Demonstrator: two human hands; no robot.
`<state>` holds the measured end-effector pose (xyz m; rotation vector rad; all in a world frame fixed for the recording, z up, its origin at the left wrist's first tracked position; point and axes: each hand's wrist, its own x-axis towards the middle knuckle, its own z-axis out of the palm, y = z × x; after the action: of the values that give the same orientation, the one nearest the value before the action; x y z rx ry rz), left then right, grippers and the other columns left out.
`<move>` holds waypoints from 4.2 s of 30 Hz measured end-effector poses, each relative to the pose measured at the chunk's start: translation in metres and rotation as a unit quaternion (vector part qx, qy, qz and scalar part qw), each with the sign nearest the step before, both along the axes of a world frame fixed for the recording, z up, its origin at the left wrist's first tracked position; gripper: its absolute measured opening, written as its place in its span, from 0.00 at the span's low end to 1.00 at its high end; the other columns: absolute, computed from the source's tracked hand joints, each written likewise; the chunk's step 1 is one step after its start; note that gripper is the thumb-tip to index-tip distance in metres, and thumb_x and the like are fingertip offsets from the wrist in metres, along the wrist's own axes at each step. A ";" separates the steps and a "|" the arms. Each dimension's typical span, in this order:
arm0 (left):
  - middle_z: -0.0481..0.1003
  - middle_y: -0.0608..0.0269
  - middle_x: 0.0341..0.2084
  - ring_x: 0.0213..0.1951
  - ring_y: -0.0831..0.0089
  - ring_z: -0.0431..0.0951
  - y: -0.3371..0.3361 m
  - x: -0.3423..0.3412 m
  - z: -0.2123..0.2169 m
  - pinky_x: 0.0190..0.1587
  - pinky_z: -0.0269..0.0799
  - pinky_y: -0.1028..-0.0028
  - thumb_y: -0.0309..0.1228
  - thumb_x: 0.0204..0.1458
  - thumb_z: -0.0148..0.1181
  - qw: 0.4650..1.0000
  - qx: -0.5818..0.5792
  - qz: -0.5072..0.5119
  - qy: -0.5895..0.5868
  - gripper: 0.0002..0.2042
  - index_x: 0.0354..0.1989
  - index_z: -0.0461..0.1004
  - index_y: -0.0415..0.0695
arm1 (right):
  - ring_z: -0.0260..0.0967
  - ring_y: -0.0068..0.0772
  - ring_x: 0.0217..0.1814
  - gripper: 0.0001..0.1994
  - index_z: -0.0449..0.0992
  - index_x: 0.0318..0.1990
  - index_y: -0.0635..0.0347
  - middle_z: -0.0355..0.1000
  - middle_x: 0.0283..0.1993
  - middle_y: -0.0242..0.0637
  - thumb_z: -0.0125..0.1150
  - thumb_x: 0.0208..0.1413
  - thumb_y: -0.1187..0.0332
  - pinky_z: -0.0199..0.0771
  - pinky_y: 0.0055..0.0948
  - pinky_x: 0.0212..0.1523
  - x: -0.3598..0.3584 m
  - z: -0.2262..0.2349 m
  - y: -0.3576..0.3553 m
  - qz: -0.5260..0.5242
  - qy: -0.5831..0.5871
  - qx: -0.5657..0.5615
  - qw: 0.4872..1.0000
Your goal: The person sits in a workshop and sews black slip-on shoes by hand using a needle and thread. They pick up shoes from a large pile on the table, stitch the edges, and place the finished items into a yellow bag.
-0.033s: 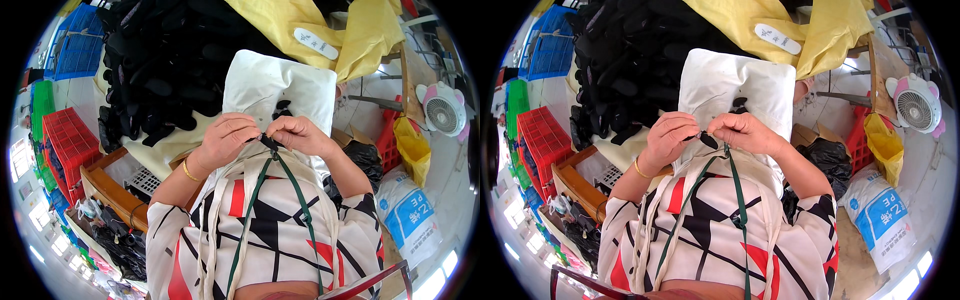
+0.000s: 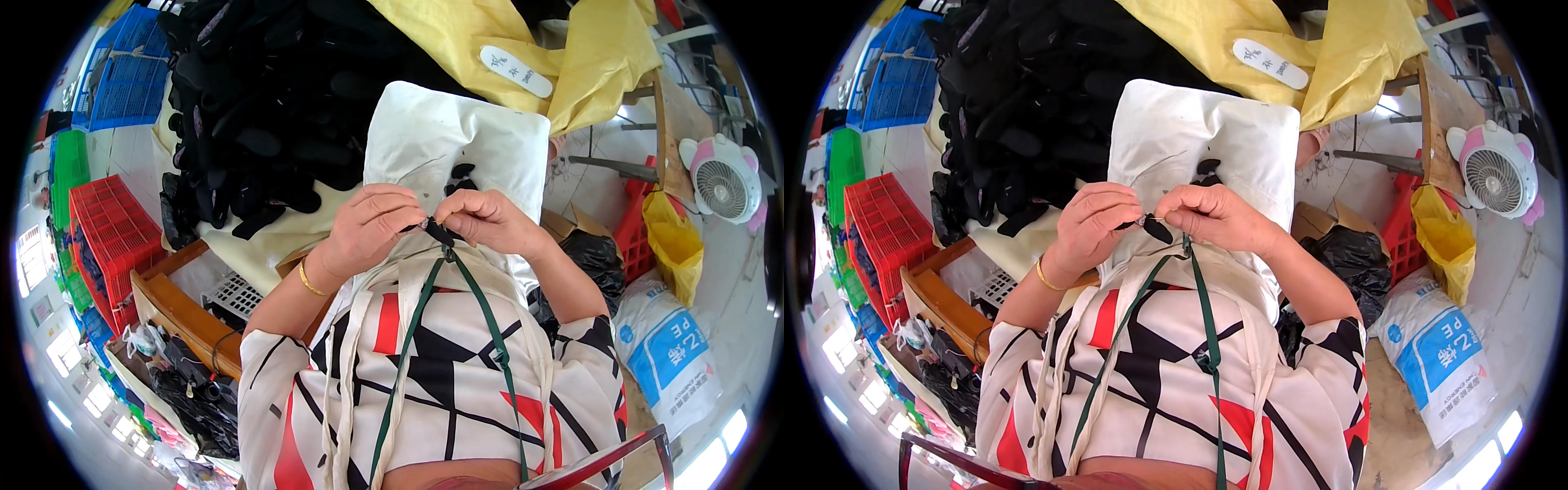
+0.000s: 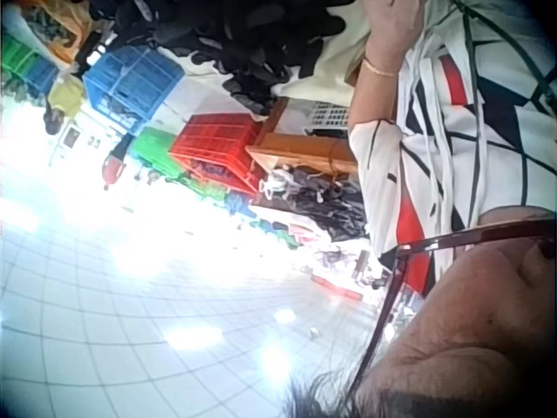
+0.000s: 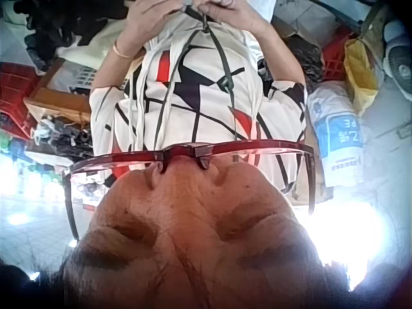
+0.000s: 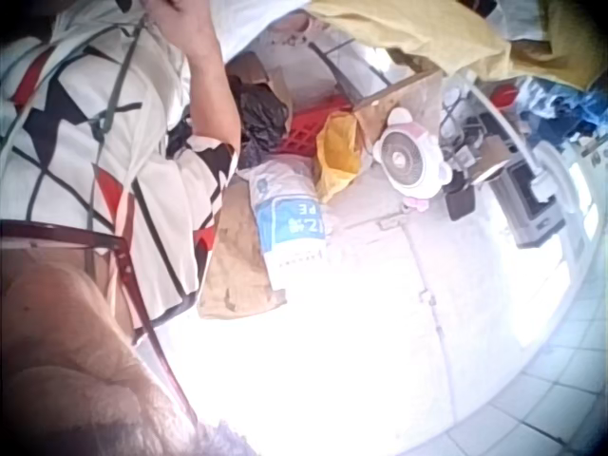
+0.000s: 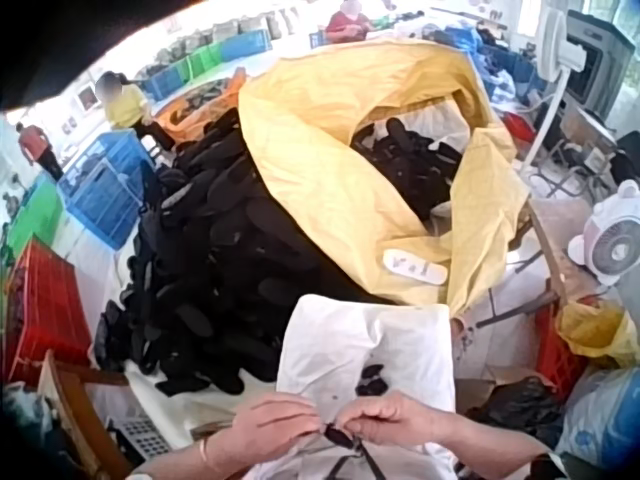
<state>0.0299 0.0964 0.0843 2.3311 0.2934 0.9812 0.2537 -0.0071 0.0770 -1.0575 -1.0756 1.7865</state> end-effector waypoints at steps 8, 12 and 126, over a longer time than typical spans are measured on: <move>0.79 0.58 0.35 0.39 0.59 0.81 -0.004 -0.001 0.002 0.41 0.77 0.67 0.25 0.41 0.73 0.996 -0.086 -0.003 -0.019 0.13 0.36 0.78 0.41 | 0.61 0.11 0.30 0.06 0.75 0.44 0.57 0.69 0.34 0.20 0.54 0.68 0.68 0.65 0.15 0.31 -0.013 -0.001 0.001 -0.019 0.055 0.004 0.998; 0.79 0.61 0.34 0.38 0.61 0.80 -0.006 0.000 0.001 0.41 0.78 0.69 0.23 0.40 0.72 0.993 -0.113 -0.007 -0.031 0.13 0.36 0.79 0.43 | 0.61 0.11 0.28 0.06 0.74 0.44 0.58 0.68 0.33 0.22 0.53 0.68 0.68 0.66 0.15 0.30 -0.016 0.003 0.001 -0.019 0.059 0.005 0.998; 0.80 0.56 0.31 0.30 0.68 0.82 0.083 -0.214 -0.021 0.29 0.79 0.68 0.27 0.54 0.61 0.799 -0.541 0.237 -0.112 0.11 0.44 0.78 0.38 | 0.67 0.18 0.26 0.05 0.75 0.38 0.61 0.76 0.33 0.31 0.61 0.61 0.69 0.71 0.20 0.28 -0.001 -0.026 0.016 -0.181 -0.131 0.010 0.975</move>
<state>-0.1841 0.1799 0.0630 1.0833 1.0561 0.9215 0.2531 0.0093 0.0508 -1.4065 -0.9735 1.3699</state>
